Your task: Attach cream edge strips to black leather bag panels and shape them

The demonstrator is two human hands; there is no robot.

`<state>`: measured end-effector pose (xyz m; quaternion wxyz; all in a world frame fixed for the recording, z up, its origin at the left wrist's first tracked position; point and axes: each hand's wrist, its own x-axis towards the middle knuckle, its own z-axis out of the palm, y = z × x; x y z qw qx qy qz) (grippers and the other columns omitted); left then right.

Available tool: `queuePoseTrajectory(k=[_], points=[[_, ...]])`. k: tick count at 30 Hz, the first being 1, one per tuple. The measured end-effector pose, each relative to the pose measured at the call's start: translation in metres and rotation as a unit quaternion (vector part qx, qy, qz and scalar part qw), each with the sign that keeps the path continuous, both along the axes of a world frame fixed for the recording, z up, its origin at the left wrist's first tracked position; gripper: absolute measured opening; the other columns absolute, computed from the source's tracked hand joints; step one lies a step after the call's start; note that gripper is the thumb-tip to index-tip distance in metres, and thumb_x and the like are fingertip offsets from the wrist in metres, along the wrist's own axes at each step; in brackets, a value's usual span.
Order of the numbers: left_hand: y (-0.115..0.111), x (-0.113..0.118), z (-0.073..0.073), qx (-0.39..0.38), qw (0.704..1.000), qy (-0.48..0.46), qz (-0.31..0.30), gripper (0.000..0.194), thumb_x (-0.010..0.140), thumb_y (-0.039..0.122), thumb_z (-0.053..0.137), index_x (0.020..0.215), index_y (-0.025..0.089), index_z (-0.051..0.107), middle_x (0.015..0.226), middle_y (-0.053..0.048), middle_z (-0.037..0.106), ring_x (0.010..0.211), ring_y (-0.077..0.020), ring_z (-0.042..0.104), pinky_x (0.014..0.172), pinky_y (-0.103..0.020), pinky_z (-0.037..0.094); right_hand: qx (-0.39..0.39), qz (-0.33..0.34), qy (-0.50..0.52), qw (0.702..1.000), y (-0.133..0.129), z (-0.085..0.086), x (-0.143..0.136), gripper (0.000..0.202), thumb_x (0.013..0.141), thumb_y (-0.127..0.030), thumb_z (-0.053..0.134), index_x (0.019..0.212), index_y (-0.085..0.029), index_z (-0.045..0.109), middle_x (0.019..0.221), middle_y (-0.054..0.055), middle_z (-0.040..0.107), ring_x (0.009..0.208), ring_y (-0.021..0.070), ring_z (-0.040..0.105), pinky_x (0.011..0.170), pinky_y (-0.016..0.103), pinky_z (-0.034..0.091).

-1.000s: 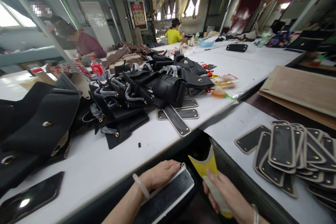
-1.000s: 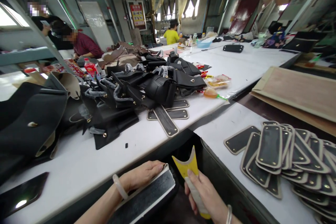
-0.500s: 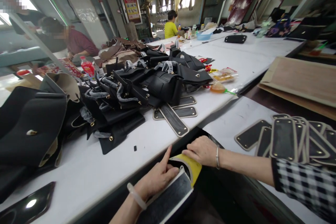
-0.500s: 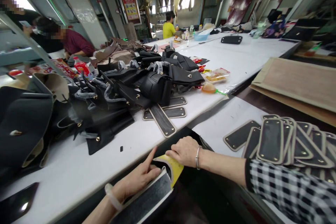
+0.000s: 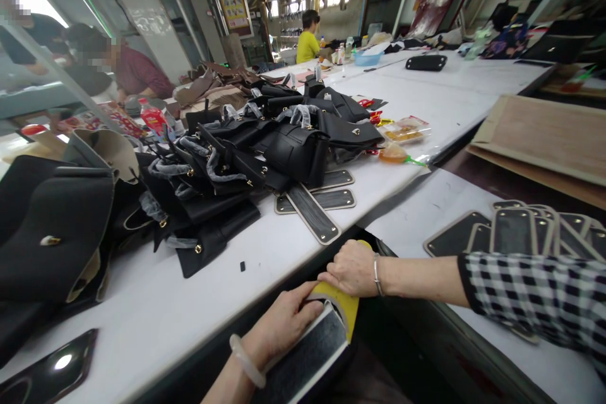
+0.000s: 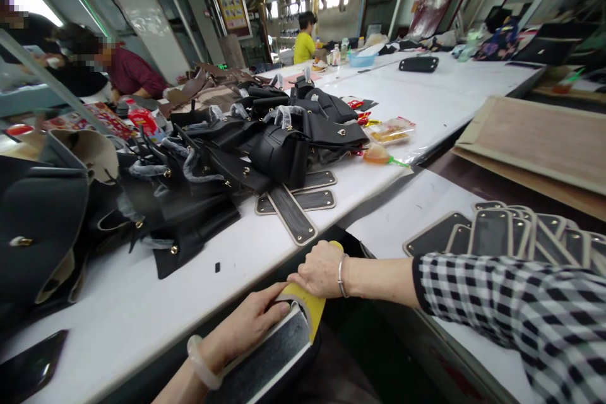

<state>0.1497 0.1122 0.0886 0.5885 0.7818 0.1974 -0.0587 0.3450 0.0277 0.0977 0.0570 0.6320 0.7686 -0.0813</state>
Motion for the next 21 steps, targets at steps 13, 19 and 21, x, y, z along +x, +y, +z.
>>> queuePoseTrajectory(k=[13,19,21], points=[[-0.009,-0.007,0.001,0.094,0.995,-0.003,-0.035,0.040,0.097,0.044,0.036,0.120,0.027,0.064,0.108,-0.003,0.072,0.095,-0.0230,0.066,0.083,-0.029,0.046,-0.029,-0.043,-0.002,0.999,-0.023,-0.001,-0.019,0.057,0.101,-0.040,0.028,0.078,-0.014,0.072,0.074,0.014,0.073,0.068,0.0268,0.070,0.059,0.032,0.041],[-0.001,-0.019,0.006,0.138,0.990,0.012,-0.032,0.043,0.095,0.049,0.037,0.128,0.031,0.059,0.134,-0.002,0.060,0.122,-0.0284,0.055,0.109,-0.043,0.033,-0.020,-0.053,-0.009,0.998,-0.029,-0.006,-0.026,0.059,0.101,-0.040,0.026,0.077,-0.014,0.072,0.072,0.014,0.073,0.065,0.0269,0.069,0.057,0.032,0.037],[0.005,-0.040,0.013,0.150,0.988,0.015,0.023,0.050,0.095,0.051,0.034,0.131,0.025,0.057,0.139,-0.005,0.055,0.129,-0.0278,0.049,0.115,-0.044,0.025,-0.016,-0.041,-0.005,0.999,-0.027,-0.010,-0.018,0.058,0.101,-0.044,0.028,0.075,-0.016,0.073,0.072,0.012,0.073,0.068,0.0254,0.069,0.058,0.031,0.035]])
